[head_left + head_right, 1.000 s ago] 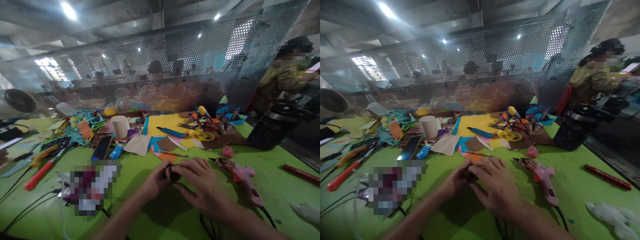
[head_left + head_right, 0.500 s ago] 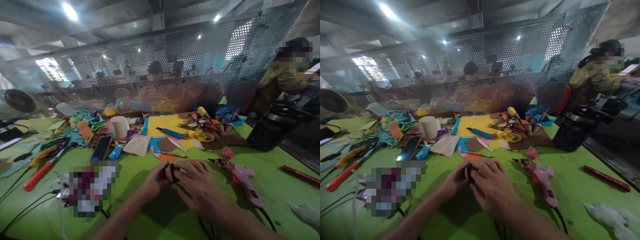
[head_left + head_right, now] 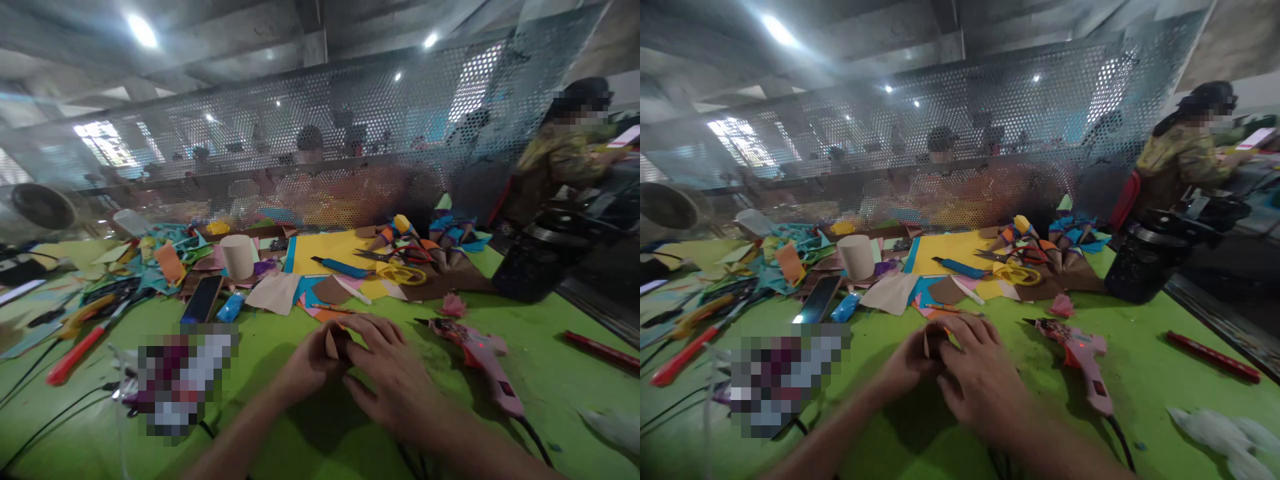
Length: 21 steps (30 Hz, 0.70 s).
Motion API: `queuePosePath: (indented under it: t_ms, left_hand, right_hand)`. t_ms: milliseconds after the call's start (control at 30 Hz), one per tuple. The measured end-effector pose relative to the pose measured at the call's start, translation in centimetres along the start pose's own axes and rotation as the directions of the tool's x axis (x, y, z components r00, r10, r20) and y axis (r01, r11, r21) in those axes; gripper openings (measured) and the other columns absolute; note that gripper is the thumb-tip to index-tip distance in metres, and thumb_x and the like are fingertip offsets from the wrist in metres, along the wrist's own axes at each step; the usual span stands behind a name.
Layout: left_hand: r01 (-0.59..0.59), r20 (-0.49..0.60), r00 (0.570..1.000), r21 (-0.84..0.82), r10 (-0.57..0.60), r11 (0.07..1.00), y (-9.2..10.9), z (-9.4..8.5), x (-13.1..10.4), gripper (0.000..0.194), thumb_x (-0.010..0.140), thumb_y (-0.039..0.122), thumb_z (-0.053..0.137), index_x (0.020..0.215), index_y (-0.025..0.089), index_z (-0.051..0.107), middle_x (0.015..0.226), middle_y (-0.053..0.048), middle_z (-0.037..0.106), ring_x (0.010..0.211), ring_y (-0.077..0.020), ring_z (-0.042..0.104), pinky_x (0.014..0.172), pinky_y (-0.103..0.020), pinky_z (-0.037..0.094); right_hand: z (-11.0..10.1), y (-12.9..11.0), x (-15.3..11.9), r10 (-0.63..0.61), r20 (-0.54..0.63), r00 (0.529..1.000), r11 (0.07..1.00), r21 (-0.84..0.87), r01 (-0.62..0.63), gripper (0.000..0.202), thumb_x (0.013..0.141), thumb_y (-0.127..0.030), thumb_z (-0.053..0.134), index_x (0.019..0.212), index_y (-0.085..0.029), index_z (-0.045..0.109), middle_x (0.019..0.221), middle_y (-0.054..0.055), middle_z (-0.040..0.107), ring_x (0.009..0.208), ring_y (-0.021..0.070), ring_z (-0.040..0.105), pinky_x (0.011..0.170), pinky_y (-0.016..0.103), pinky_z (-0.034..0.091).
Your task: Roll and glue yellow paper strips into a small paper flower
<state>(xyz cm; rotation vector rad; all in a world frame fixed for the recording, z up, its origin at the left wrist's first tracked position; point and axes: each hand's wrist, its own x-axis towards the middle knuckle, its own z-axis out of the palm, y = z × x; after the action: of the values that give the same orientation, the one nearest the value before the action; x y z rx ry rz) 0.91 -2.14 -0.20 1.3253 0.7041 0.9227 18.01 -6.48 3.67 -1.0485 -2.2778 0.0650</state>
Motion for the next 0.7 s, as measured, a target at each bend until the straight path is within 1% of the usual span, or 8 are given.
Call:
queuePosePath:
  t_ms: [100,200,267,333,467,567,633,700]
  left_hand:
    - [-0.025,-0.004,1.0,-0.019,0.025,1.0,-0.7,-0.3,0.4,0.032,0.063,0.016,0.078,0.089,0.017,0.058,0.076,0.002,0.054,0.071,-0.013,0.051,0.065,-0.024,0.045]
    - [-0.04,0.001,0.999,0.067,0.04,0.997,-0.8,-0.5,0.6,0.03,0.062,0.016,0.078,0.083,0.017,0.057,0.072,0.003,0.049,0.066,-0.0111,0.044,0.059,-0.022,0.039]
    - [-0.044,-0.011,0.999,0.1,0.045,0.994,-0.5,-0.5,0.5,0.029,0.062,0.015,0.075,0.085,0.016,0.058,0.072,0.003,0.049,0.067,-0.0117,0.044,0.059,-0.022,0.04]
    - [-0.038,-0.015,0.999,0.14,0.041,0.989,0.0,-0.4,0.3,0.03,0.063,0.013,0.072,0.09,0.017,0.059,0.074,0.002,0.051,0.07,-0.0131,0.045,0.061,-0.023,0.041]
    - [-0.022,-0.012,1.0,0.291,0.027,0.956,0.6,-0.2,0.0,0.027,0.062,0.008,0.066,0.087,0.017,0.062,0.075,0.001,0.057,0.073,-0.0149,0.049,0.064,-0.023,0.044]
    - [-0.042,-0.022,0.998,0.389,0.054,0.92,0.6,-0.3,-0.1,0.034,0.063,0.008,0.064,0.096,0.016,0.064,0.086,-0.002,0.067,0.081,-0.0185,0.057,0.075,-0.027,0.048]
    - [-0.071,-0.015,0.996,0.397,0.084,0.915,0.7,-0.4,-0.2,0.04,0.064,0.009,0.064,0.104,0.017,0.064,0.099,-0.005,0.07,0.092,-0.022,0.06,0.086,-0.031,0.048]
    - [-0.099,-0.005,0.994,0.378,0.109,0.92,0.8,-0.4,-0.2,0.043,0.063,0.008,0.064,0.105,0.017,0.064,0.104,-0.006,0.07,0.098,-0.0241,0.061,0.09,-0.031,0.048]
  right_hand:
    - [-0.6,0.0,0.0,-0.01,-0.022,1.0,1.0,-0.01,0.01,0.037,0.083,-0.014,0.059,0.118,-0.025,0.063,0.141,0.006,0.054,0.126,0.0271,0.045,0.102,0.044,0.037]
    - [-0.8,-0.1,-0.1,-0.039,-0.022,0.999,0.999,-0.013,0.039,0.032,0.084,-0.016,0.06,0.114,-0.026,0.065,0.143,0.006,0.053,0.128,0.0275,0.044,0.102,0.045,0.037]
    - [-0.7,-0.1,-0.1,-0.047,-0.008,0.999,0.999,-0.016,0.046,0.031,0.084,-0.015,0.06,0.113,-0.026,0.066,0.143,0.006,0.053,0.129,0.0275,0.045,0.103,0.045,0.036]
    - [-0.4,-0.1,-0.1,-0.047,0.001,0.999,0.999,-0.021,0.047,0.031,0.084,-0.016,0.061,0.113,-0.026,0.065,0.142,0.006,0.054,0.128,0.0277,0.045,0.104,0.046,0.035]
    - [-0.2,-0.1,-0.1,-0.045,0.015,0.999,0.998,-0.041,0.046,0.029,0.088,-0.017,0.058,0.115,-0.024,0.065,0.141,0.008,0.056,0.128,0.0278,0.046,0.105,0.047,0.033]
    - [0.0,-0.2,0.0,-0.041,0.011,0.999,0.998,-0.038,0.042,0.028,0.089,-0.018,0.057,0.115,-0.024,0.065,0.141,0.008,0.055,0.128,0.0287,0.046,0.104,0.048,0.034]
    - [0.2,-0.3,0.0,-0.039,0.009,0.999,0.999,-0.028,0.039,0.03,0.088,-0.016,0.058,0.116,-0.025,0.066,0.139,0.008,0.057,0.127,0.0287,0.046,0.104,0.048,0.035]
    - [0.4,-0.4,0.1,-0.04,0.012,0.999,0.999,-0.021,0.04,0.033,0.086,-0.015,0.058,0.117,-0.025,0.065,0.137,0.008,0.057,0.127,0.0285,0.046,0.104,0.047,0.036]
